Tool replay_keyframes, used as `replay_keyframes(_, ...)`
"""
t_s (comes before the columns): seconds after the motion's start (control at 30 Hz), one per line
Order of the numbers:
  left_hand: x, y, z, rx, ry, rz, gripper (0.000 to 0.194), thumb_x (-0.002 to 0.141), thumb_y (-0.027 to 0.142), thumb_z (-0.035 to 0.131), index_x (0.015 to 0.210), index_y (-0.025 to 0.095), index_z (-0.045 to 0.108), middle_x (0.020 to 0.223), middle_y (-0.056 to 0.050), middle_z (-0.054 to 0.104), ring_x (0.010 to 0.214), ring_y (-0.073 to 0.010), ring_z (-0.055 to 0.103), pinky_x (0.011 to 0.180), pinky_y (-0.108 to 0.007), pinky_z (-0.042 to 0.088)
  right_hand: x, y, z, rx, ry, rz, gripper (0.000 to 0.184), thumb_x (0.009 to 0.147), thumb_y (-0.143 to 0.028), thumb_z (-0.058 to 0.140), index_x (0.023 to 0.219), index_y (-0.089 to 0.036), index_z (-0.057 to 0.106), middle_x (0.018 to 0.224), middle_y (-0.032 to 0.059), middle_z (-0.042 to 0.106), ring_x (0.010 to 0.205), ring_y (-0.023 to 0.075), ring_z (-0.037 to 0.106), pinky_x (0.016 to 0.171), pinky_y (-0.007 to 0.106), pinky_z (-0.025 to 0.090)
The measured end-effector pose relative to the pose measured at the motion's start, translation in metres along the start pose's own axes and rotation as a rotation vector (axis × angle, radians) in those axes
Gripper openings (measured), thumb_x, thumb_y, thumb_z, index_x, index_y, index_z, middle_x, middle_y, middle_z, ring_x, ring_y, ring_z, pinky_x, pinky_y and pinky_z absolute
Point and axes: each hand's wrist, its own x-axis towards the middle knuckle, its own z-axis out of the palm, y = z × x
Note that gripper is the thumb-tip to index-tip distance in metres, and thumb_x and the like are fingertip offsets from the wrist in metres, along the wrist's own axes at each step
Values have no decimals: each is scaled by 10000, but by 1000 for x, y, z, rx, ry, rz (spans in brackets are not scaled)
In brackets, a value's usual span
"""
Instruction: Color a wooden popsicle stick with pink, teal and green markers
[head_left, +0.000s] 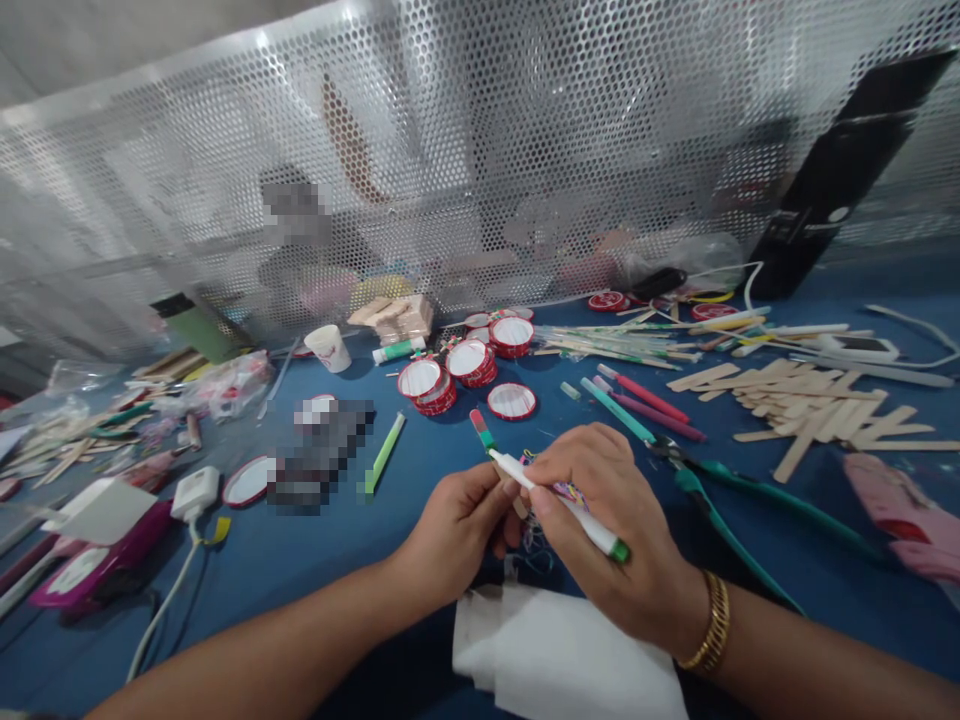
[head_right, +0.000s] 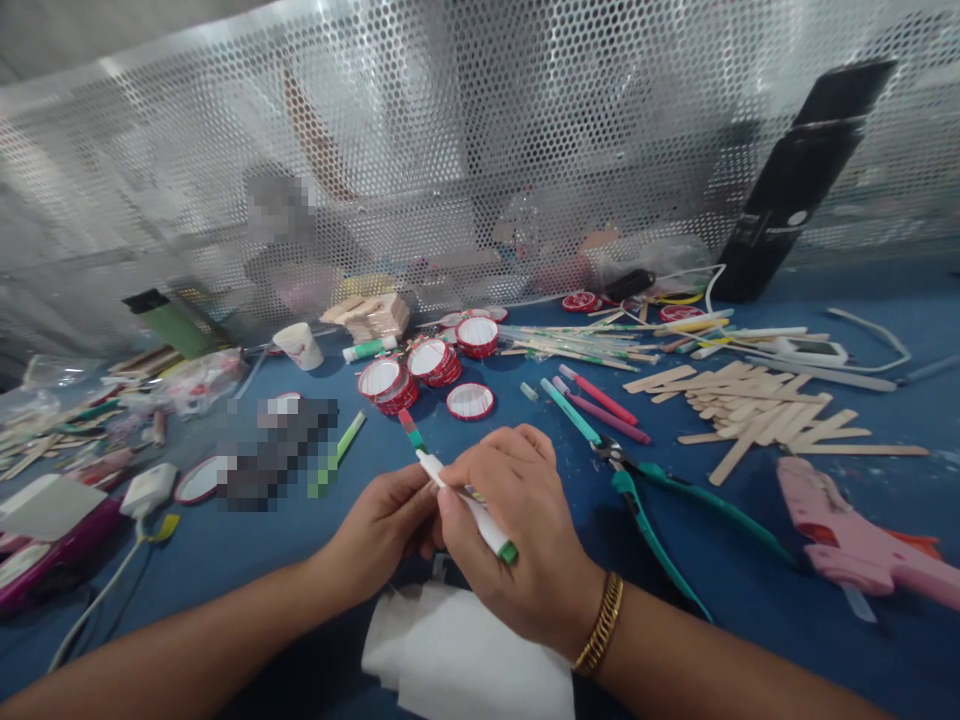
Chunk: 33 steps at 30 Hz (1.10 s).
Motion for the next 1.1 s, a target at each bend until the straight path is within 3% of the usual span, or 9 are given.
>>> replay_keyframes(1.1, 0, 0, 0, 13, 8, -4, 414, 928, 538, 495, 743, 169, 536, 591, 23, 541, 472, -66, 461, 436, -172, 310, -2, 0, -1, -26, 25, 24, 94, 886, -125, 518, 894, -203, 570, 817, 17, 638, 809, 188, 572, 813, 427, 379)
